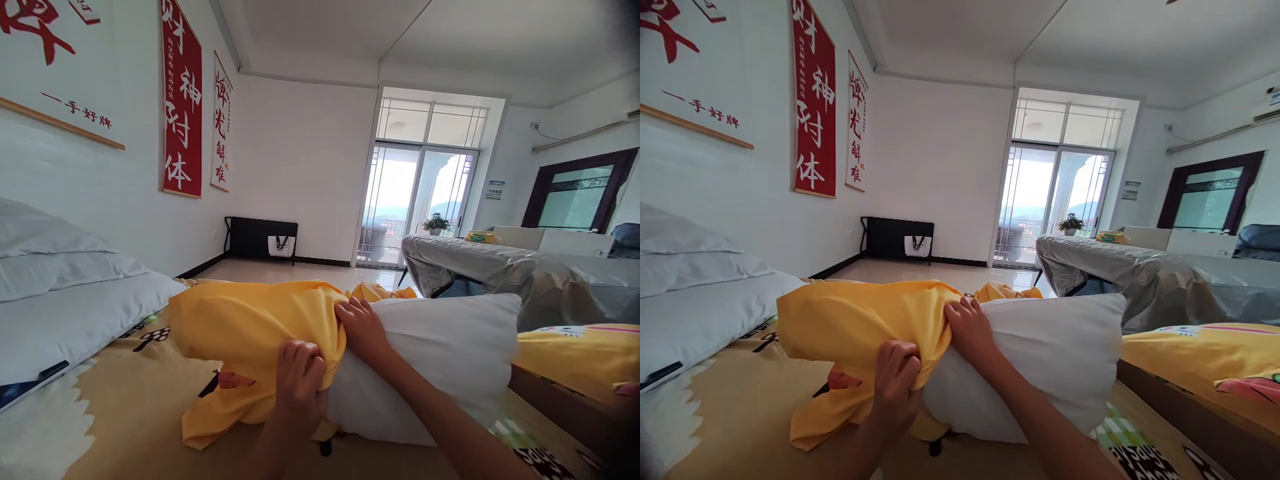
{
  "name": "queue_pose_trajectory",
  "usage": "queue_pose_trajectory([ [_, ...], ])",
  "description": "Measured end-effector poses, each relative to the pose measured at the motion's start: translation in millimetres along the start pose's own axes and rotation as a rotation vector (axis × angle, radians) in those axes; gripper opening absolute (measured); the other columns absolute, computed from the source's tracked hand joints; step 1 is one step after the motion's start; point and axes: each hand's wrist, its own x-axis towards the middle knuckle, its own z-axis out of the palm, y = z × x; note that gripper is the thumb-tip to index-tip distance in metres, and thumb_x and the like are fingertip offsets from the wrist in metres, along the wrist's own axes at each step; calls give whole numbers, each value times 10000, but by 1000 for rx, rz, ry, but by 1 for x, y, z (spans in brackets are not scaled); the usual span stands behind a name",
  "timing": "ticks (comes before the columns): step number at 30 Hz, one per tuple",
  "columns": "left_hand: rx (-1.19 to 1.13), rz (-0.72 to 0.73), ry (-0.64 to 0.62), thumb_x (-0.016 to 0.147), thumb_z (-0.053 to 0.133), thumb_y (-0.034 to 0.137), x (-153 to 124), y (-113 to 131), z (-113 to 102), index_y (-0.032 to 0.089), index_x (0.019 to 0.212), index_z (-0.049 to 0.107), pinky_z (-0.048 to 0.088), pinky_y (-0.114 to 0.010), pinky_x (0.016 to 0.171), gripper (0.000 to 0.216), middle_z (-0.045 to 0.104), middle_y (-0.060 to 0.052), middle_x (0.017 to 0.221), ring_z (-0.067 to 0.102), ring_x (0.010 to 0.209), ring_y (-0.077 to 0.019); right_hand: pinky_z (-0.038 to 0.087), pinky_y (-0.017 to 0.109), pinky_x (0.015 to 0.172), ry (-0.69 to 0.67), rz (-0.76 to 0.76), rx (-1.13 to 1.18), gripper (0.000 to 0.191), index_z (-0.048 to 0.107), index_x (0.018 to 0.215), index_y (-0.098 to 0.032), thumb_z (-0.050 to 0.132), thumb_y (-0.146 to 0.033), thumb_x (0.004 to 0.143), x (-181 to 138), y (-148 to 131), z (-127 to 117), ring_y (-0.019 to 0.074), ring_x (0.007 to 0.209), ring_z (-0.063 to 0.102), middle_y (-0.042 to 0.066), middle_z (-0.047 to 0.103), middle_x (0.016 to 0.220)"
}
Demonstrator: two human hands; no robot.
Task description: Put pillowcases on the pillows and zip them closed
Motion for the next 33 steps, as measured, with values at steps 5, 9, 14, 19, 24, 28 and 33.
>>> queue_pose_trajectory([
  [5,116,11,-325,684,503,64,-13,3,21,194,707,521,369,-319,678,134,548,-36,765,458,729,-186,338,330,716,218,-36,55,180,521,694,-199,481,-117,850,-12,26,31,211,747,473,64,586,721],
  [9,215,-176,-590,747,567,126,-14,-22,22,194,814,580,398,-355,814,96,585,-46,912,490,887,-216,393,307,741,3,-56,262,105,524,764,-197,517,-98,729,-9,56,6,192,790,502,45,593,799],
  [14,182,-189,-757,764,593,167,-1,-21,9,190,865,615,405,-383,849,106,593,-50,967,499,938,-225,434,330,788,-337,-56,424,160,602,809,-218,493,-135,727,28,56,-56,192,834,584,31,647,871],
  [19,151,-122,-933,777,564,126,11,0,-6,164,895,641,425,-402,870,146,605,-73,988,522,971,-238,368,422,987,-83,-40,439,375,546,1250,-226,495,-349,899,73,-1,-60,246,1127,555,89,631,1206],
  [24,43,-115,-944,857,562,236,26,3,-52,190,881,618,467,-350,803,76,615,-49,993,559,917,-216,422,345,840,-231,-132,543,256,666,1019,-193,467,-335,943,87,-39,-24,205,912,607,85,682,963],
  [28,7,-98,-427,881,531,186,41,-15,-109,207,826,566,459,-296,785,68,599,-30,905,564,856,-169,397,265,716,-131,-114,707,315,657,729,-192,458,-300,948,79,-38,-16,143,740,555,28,632,769],
  [33,291,-520,534,819,640,338,47,-60,-154,207,1007,573,434,-407,879,239,578,-77,1056,552,979,-245,329,250,619,-81,-18,745,351,583,622,-192,461,-325,922,79,-28,-28,124,631,472,-6,562,655],
])
